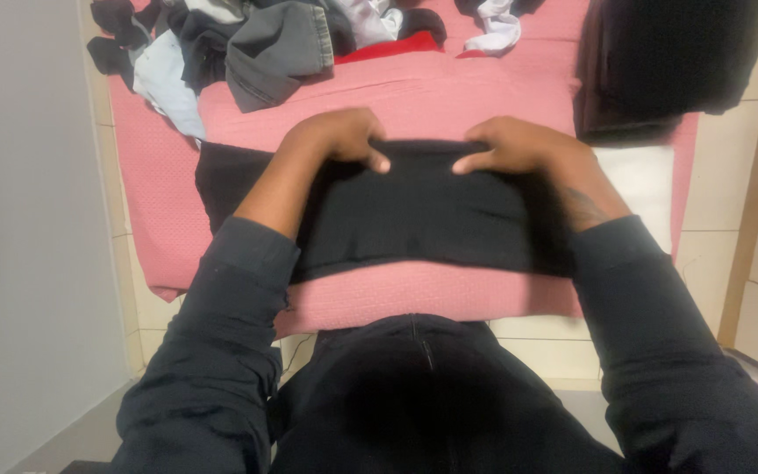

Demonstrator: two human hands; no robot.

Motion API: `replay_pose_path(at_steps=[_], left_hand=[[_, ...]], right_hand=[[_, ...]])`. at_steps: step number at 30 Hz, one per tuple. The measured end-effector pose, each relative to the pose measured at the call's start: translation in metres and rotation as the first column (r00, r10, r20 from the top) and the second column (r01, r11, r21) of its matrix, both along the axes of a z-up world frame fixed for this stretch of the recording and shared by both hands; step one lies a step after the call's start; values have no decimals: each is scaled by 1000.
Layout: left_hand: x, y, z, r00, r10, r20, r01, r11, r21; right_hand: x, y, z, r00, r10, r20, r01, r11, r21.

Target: The person folds several items of clothing on a pink bed, including black pants, striped shorts, and white shorts. They smooth and fold each item by hand, then place the folded pieces into a neat stack on the bed.

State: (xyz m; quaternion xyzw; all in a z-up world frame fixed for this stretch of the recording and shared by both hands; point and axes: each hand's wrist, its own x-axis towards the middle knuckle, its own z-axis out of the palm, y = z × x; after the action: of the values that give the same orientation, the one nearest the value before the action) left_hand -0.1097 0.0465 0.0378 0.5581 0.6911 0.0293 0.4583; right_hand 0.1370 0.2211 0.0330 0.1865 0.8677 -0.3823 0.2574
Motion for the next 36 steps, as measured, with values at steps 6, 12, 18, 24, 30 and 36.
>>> replay_pose_path(at_steps=[6,12,18,24,30,36], left_hand=[[35,-38,5,900,343,-270,-176,851,494],[118,-101,20,946,222,-236,-21,770,638],[127,-148,26,952,153,-264,-13,884,467],[91,-202,24,856,328,-399,-64,834,548],[90,-237,25,847,368,-382,-52,774,631],[110,-253,39,854,379,-357,-93,786,611]], right_hand=[[16,5,-12,959,-226,-169,255,950,179],[47,-65,12,667,-10,-745,416,834,362],[65,-126,36,923,112,-368,13,946,323],[93,-104,26,958,238,-157,-122,840,528],[120,-99,11,912,206,-354,-10,875,484],[148,-111,16,910,265,-320,-88,874,477]])
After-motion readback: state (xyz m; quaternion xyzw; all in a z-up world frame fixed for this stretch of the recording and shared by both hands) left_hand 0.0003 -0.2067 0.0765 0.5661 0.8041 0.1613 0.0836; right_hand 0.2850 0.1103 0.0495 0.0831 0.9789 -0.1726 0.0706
